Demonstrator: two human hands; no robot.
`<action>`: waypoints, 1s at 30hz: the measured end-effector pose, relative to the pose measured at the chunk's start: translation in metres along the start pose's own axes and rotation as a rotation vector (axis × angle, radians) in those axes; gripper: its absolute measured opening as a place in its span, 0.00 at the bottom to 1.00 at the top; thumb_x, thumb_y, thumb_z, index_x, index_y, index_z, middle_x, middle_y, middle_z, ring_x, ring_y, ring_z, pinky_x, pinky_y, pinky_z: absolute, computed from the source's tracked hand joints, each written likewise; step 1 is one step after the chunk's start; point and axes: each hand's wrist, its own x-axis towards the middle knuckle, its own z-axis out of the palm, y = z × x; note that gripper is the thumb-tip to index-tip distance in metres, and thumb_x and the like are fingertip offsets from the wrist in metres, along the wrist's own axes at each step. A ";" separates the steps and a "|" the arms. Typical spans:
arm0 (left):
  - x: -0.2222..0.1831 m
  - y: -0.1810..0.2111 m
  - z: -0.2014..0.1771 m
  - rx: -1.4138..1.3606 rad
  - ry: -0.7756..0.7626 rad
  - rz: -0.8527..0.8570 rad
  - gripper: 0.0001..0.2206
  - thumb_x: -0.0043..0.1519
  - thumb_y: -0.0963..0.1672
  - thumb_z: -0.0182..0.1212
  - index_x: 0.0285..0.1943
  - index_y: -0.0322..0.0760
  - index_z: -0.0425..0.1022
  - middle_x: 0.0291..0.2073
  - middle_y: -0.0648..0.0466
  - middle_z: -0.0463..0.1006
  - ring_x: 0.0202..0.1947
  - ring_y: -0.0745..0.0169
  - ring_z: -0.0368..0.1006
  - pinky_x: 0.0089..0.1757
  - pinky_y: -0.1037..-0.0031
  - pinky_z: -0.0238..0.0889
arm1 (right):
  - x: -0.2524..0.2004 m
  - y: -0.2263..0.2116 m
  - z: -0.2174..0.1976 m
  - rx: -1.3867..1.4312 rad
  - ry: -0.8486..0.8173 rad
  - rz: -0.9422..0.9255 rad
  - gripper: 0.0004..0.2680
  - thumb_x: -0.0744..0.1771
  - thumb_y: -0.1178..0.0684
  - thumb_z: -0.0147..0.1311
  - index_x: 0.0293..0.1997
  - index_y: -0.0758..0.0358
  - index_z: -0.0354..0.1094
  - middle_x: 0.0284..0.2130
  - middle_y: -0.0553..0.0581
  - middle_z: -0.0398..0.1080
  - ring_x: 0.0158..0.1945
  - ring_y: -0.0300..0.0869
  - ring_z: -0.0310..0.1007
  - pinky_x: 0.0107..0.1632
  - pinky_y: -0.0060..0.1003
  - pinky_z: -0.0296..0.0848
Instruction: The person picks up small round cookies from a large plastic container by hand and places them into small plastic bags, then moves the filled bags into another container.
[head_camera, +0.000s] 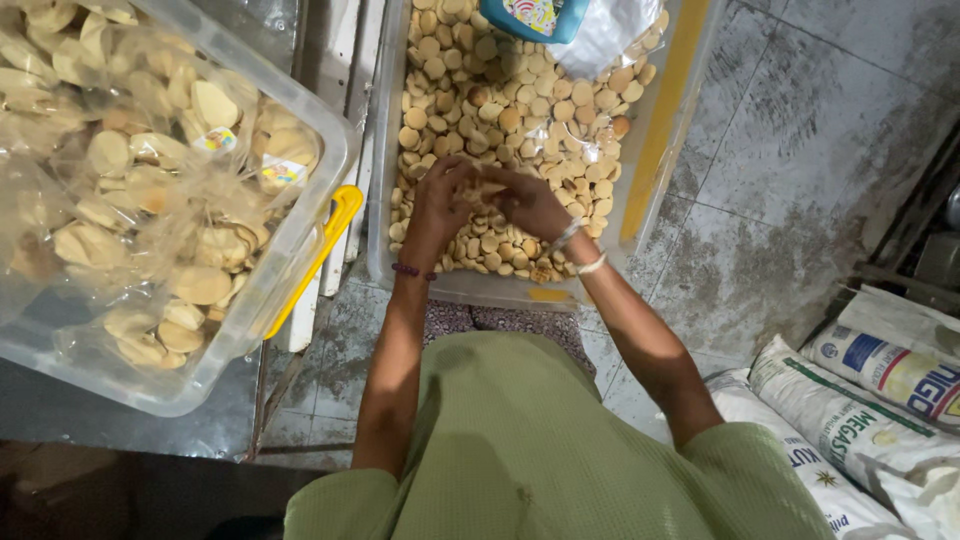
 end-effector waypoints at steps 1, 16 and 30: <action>0.003 0.001 0.000 -0.036 -0.024 -0.023 0.23 0.49 0.33 0.59 0.57 0.28 0.76 0.56 0.43 0.74 0.51 0.44 0.76 0.48 0.66 0.72 | -0.001 -0.001 0.000 -0.382 0.070 -0.154 0.17 0.63 0.62 0.55 0.58 0.55 0.71 0.58 0.52 0.72 0.49 0.47 0.75 0.49 0.38 0.77; 0.019 -0.012 -0.008 0.105 0.130 -0.073 0.13 0.54 0.37 0.59 0.47 0.26 0.80 0.52 0.36 0.75 0.41 0.40 0.77 0.43 0.59 0.72 | 0.044 0.060 -0.020 -0.253 -0.167 -0.062 0.09 0.68 0.59 0.51 0.48 0.52 0.77 0.40 0.49 0.80 0.34 0.41 0.82 0.35 0.36 0.80; 0.014 -0.032 -0.024 0.175 0.271 -0.011 0.17 0.55 0.35 0.56 0.53 0.27 0.79 0.53 0.41 0.80 0.53 0.41 0.73 0.52 0.62 0.69 | 0.166 0.096 0.001 -0.041 0.743 -0.208 0.04 0.68 0.59 0.58 0.45 0.62 0.69 0.38 0.57 0.75 0.38 0.50 0.80 0.43 0.43 0.80</action>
